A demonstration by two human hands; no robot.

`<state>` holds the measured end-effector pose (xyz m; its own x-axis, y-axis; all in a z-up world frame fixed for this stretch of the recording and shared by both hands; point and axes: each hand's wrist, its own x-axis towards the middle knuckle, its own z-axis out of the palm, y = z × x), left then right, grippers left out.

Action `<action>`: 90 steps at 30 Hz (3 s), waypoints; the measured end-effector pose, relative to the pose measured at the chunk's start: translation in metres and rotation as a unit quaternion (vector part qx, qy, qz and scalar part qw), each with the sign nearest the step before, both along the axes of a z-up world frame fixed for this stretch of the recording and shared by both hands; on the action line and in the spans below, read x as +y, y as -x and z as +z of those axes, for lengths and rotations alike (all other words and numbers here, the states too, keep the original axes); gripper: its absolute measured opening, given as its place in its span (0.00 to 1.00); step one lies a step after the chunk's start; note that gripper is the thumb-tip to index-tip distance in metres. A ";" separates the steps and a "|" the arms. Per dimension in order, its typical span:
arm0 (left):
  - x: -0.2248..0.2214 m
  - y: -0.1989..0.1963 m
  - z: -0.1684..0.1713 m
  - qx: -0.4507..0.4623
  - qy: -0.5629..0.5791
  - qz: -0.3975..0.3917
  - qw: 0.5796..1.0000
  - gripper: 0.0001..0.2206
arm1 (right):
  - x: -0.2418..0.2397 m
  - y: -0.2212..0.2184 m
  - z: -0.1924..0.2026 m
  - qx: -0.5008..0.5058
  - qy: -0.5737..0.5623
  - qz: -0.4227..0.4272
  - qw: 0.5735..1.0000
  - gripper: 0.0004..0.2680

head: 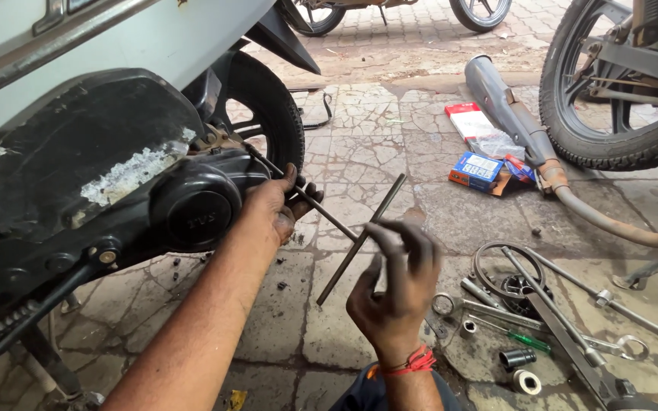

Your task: The person sits on the ground beside a scooter and uses a T-handle socket wrench to loosen and tighten bolts on the engine and rear body panel area. They reposition the wrench, work on several bolts, and handle small fasteners by hand between turns.

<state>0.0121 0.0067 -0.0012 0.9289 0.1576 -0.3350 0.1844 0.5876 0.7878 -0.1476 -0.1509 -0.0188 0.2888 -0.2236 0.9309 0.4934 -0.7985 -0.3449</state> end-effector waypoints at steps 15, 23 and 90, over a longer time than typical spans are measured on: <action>0.006 -0.006 -0.004 -0.011 0.008 0.003 1.000 0.06 | -0.006 -0.018 -0.026 0.175 -0.111 0.070 0.976 0.11; 0.005 -0.002 0.002 -0.007 0.019 0.009 1.000 0.06 | -0.007 -0.006 -0.023 0.037 -0.009 0.074 0.997 0.11; 0.236 0.296 -0.166 0.153 -0.778 -0.251 0.555 0.18 | 0.030 0.077 -0.083 0.433 -0.319 0.247 0.806 0.11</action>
<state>-0.2843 0.2430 -0.1671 0.9239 0.2234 -0.3107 0.2818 -0.9465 0.1571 -0.2247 -0.1206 -0.1020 0.9691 -0.2351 0.0740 0.0511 -0.1020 -0.9935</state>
